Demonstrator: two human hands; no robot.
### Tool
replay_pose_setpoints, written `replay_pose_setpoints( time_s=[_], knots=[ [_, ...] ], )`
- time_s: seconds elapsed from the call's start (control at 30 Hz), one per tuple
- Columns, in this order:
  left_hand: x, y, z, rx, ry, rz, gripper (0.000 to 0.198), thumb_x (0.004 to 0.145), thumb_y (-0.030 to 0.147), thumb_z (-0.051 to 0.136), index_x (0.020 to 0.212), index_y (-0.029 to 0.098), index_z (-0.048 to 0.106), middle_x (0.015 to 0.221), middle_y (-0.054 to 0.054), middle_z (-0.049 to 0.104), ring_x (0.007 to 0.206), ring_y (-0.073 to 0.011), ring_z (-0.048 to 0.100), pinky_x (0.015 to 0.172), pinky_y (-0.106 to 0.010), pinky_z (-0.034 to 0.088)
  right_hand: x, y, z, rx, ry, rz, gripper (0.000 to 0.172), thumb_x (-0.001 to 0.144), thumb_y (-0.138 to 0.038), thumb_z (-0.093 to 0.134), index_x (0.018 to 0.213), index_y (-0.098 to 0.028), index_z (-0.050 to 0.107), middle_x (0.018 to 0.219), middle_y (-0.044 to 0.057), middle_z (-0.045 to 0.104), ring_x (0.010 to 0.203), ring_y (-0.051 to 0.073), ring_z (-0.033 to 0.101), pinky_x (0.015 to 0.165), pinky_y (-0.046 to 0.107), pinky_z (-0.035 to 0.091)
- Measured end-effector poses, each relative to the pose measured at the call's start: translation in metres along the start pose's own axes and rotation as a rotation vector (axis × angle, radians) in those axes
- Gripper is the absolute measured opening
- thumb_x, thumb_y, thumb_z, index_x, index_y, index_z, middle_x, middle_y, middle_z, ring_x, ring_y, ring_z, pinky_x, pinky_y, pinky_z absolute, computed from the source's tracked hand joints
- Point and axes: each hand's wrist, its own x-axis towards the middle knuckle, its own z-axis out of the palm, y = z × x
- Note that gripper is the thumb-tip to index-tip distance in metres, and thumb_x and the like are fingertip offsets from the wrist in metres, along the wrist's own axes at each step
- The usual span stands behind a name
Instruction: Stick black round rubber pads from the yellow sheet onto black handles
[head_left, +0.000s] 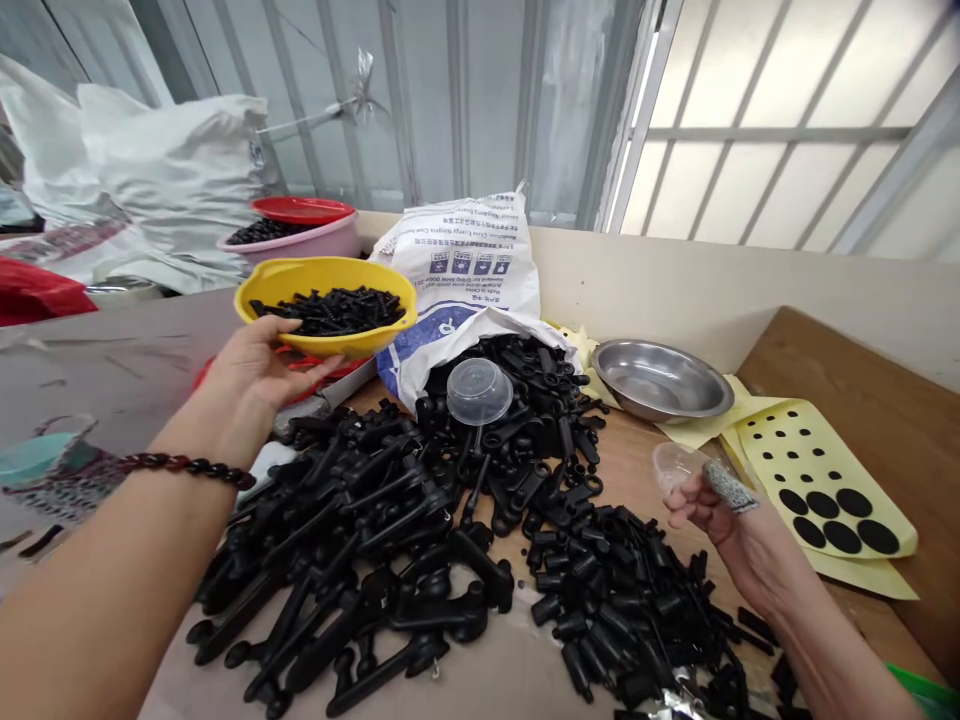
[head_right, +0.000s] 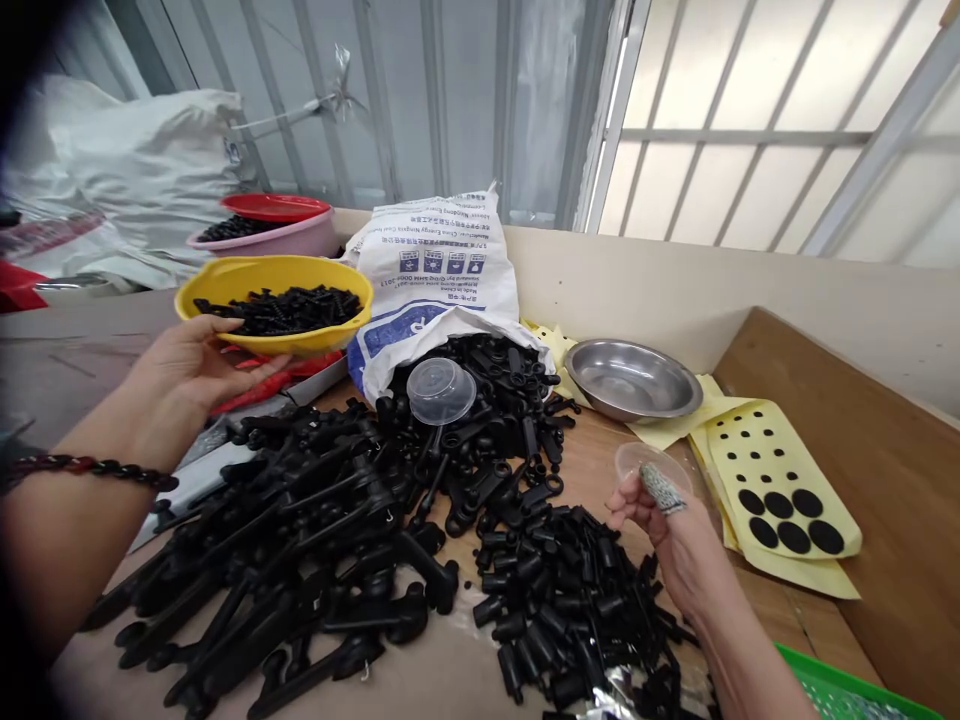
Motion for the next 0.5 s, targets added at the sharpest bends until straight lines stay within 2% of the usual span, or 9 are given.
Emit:
replay_pose_setpoints(
  time_s=[0.17,0.33,0.43,0.5],
  knots=[
    [0.036,-0.033,0.004,-0.094,-0.008,-0.196,0.033,0.088,0.029,0.057,0.118,0.017,0.051,0.116,-0.008,0.057,0.093,-0.0205,0.061,0.076,-0.039,0.053,0.004,0.002,0.002,-0.034,0.019,0.004,0.035,0.062,-0.050,0.075,0.064,-0.016,0.067,0.061,0.006,0.066,0.053,0.018,0.061,0.051,0.029,0.053],
    [0.075,-0.068,0.010,-0.018,0.004,-0.339,0.034,0.089,0.032,0.055,0.120,0.017,0.051,0.119,-0.008,0.056,0.097,-0.0222,0.060,0.080,-0.043,0.052,0.010,0.005,-0.001,-0.096,0.014,0.013,0.032,0.066,-0.048,0.073,0.066,-0.016,0.068,0.064,0.008,0.068,0.055,0.018,0.062,0.054,0.029,0.053],
    [0.096,-0.085,0.007,0.073,0.019,-0.364,0.034,0.089,0.033,0.055,0.119,0.017,0.052,0.119,-0.009,0.056,0.098,-0.0227,0.060,0.081,-0.043,0.052,0.013,0.008,-0.001,-0.147,-0.014,0.049,0.032,0.073,-0.047,0.068,0.068,-0.016,0.068,0.067,0.007,0.068,0.057,0.017,0.062,0.057,0.028,0.052],
    [0.107,-0.093,0.004,0.132,-0.010,-0.315,0.034,0.089,0.032,0.056,0.119,0.017,0.052,0.119,-0.009,0.056,0.098,-0.0228,0.059,0.081,-0.043,0.052,0.014,0.009,0.001,-0.173,-0.031,0.050,0.033,0.074,-0.048,0.067,0.068,-0.016,0.068,0.067,0.006,0.068,0.055,0.017,0.061,0.057,0.028,0.051]
  ],
)
